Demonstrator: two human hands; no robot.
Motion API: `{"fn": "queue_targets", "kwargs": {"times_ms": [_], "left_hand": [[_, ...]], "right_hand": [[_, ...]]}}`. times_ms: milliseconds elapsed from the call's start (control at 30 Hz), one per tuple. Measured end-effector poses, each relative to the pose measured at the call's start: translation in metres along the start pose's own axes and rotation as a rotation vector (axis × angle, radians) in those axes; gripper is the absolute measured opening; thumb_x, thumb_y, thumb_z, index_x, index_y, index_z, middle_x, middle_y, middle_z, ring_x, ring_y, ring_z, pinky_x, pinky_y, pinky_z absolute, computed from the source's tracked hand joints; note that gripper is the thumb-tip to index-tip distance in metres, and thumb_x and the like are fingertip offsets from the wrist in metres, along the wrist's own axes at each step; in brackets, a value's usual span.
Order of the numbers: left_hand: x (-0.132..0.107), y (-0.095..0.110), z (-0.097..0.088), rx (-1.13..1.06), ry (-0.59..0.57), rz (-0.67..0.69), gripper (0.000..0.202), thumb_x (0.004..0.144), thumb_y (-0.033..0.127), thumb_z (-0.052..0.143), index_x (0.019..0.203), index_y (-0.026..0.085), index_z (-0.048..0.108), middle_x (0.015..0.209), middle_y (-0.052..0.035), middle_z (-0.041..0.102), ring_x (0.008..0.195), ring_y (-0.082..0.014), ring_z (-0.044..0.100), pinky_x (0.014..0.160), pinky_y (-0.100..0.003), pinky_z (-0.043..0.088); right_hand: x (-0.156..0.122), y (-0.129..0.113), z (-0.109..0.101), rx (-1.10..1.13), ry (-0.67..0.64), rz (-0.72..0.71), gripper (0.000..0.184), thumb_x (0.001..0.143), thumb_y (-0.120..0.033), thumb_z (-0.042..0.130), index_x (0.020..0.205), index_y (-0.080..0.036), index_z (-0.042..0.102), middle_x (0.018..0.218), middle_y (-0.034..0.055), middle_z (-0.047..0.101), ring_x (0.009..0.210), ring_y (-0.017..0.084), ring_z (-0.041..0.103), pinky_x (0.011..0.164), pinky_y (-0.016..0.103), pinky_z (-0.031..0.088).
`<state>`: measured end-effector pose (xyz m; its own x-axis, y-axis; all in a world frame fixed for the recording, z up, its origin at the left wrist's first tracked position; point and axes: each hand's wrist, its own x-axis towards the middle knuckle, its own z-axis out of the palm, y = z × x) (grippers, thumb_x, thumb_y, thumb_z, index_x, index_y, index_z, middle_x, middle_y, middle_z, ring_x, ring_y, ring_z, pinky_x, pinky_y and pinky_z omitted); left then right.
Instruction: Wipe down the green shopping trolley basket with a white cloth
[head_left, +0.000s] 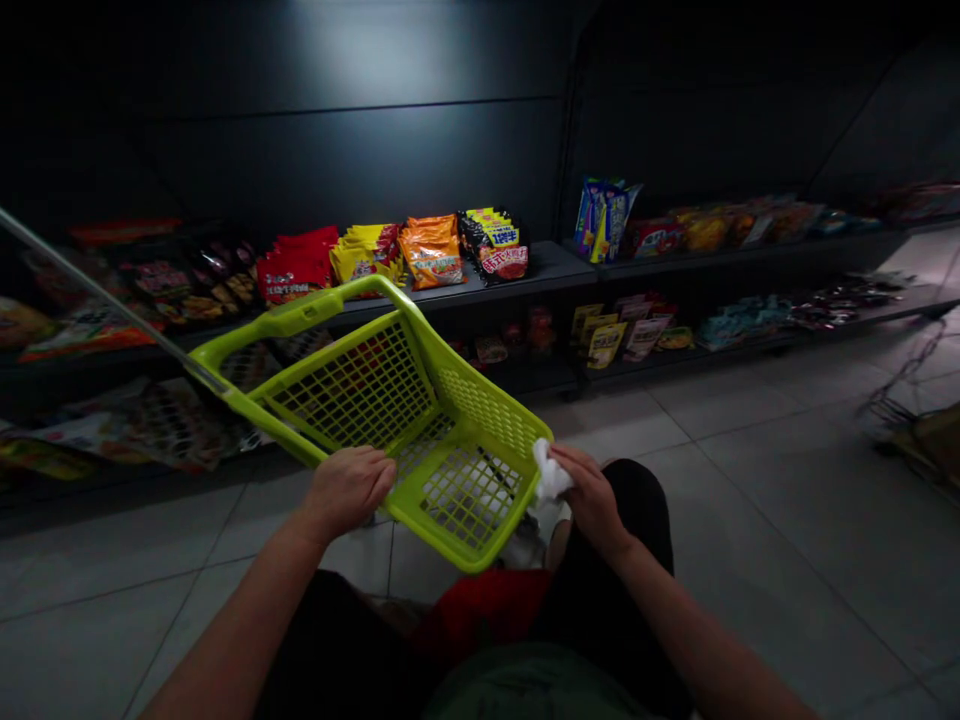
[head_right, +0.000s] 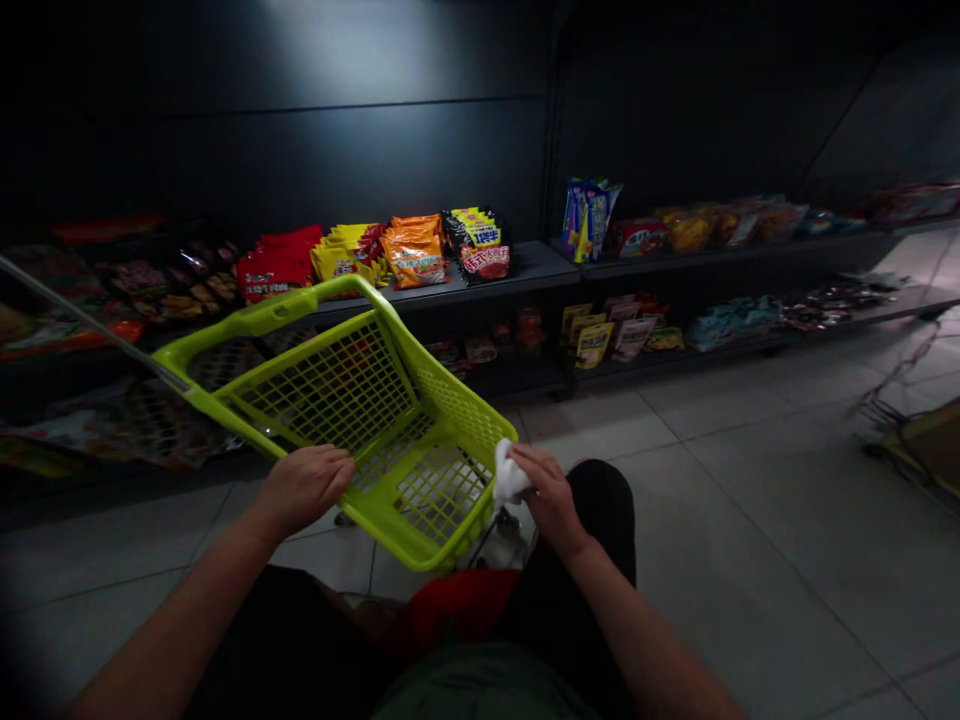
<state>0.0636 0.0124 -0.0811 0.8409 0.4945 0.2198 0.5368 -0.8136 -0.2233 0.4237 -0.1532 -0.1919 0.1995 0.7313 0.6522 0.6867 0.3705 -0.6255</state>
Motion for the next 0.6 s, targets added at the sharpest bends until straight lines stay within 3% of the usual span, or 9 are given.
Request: {"fn": "queue_targets", "kwargs": {"times_ms": [67, 100, 167, 300, 400, 500, 600], "left_hand": [[-0.002, 0.009, 0.001, 0.043, 0.000, -0.024, 0.040, 0.101, 0.027, 0.037, 0.070, 0.022, 0.061, 0.070, -0.0028, 0.065, 0.073, -0.0206, 0.060, 0.070, -0.035, 0.039], [-0.004, 0.013, 0.001, 0.060, -0.003, -0.036, 0.041, 0.101, 0.027, 0.036, 0.070, 0.021, 0.062, 0.070, -0.0031, 0.065, 0.073, -0.0209, 0.061, 0.070, -0.035, 0.039], [-0.009, 0.020, 0.002, 0.088, -0.011, -0.070, 0.042, 0.101, 0.027, 0.035, 0.070, 0.021, 0.063, 0.071, -0.0041, 0.066, 0.074, -0.0213, 0.062, 0.070, -0.034, 0.040], [-0.020, 0.025, 0.003, 0.123, -0.022, -0.185, 0.044, 0.101, 0.028, 0.033, 0.070, 0.020, 0.065, 0.073, -0.0060, 0.069, 0.075, -0.0221, 0.065, 0.069, -0.033, 0.040], [-0.025, 0.021, 0.004, 0.156, -0.053, -0.273, 0.047, 0.100, 0.028, 0.030, 0.073, 0.019, 0.067, 0.075, -0.0068, 0.071, 0.077, -0.0229, 0.066, 0.068, -0.033, 0.040], [-0.026, 0.010, 0.005, 0.171, -0.077, -0.343, 0.050, 0.101, 0.032, 0.028, 0.072, 0.019, 0.068, 0.076, -0.0064, 0.072, 0.078, -0.0223, 0.066, 0.067, -0.032, 0.039], [-0.021, -0.002, 0.007, 0.133, -0.059, -0.328, 0.051, 0.101, 0.035, 0.029, 0.071, 0.021, 0.068, 0.079, -0.0053, 0.072, 0.080, -0.0202, 0.066, 0.067, -0.030, 0.038]], "right_hand": [[-0.010, -0.001, 0.008, 0.016, 0.278, 0.364, 0.053, 0.088, -0.028, 0.061, 0.140, -0.025, 0.053, 0.127, 0.0103, 0.065, 0.114, 0.026, 0.064, 0.100, 0.044, 0.051], [-0.012, -0.004, 0.014, 0.048, 0.349, 0.516, 0.060, 0.086, -0.031, 0.063, 0.144, -0.023, 0.048, 0.125, 0.0107, 0.065, 0.110, 0.026, 0.065, 0.097, 0.043, 0.052], [-0.014, -0.018, 0.029, 0.162, 0.334, 0.690, 0.064, 0.084, -0.036, 0.063, 0.143, -0.021, 0.045, 0.124, 0.0103, 0.065, 0.107, 0.025, 0.065, 0.095, 0.042, 0.052], [-0.027, -0.059, 0.057, 0.365, 0.213, 0.734, 0.037, 0.090, -0.041, 0.054, 0.122, -0.022, 0.058, 0.114, 0.0060, 0.067, 0.104, 0.023, 0.063, 0.095, 0.037, 0.050], [-0.036, -0.076, 0.070, 0.440, 0.109, 0.737, 0.030, 0.091, -0.041, 0.054, 0.115, -0.024, 0.060, 0.104, 0.0023, 0.068, 0.096, 0.021, 0.063, 0.088, 0.033, 0.050], [-0.011, -0.065, 0.082, 0.453, 0.055, 0.671, 0.024, 0.091, -0.038, 0.053, 0.106, -0.023, 0.063, 0.100, 0.0022, 0.067, 0.097, 0.021, 0.061, 0.089, 0.033, 0.048], [0.041, -0.039, 0.102, 0.385, 0.134, 0.628, 0.020, 0.082, -0.028, 0.056, 0.099, -0.021, 0.065, 0.101, 0.0044, 0.065, 0.102, 0.022, 0.058, 0.095, 0.034, 0.045]]}}
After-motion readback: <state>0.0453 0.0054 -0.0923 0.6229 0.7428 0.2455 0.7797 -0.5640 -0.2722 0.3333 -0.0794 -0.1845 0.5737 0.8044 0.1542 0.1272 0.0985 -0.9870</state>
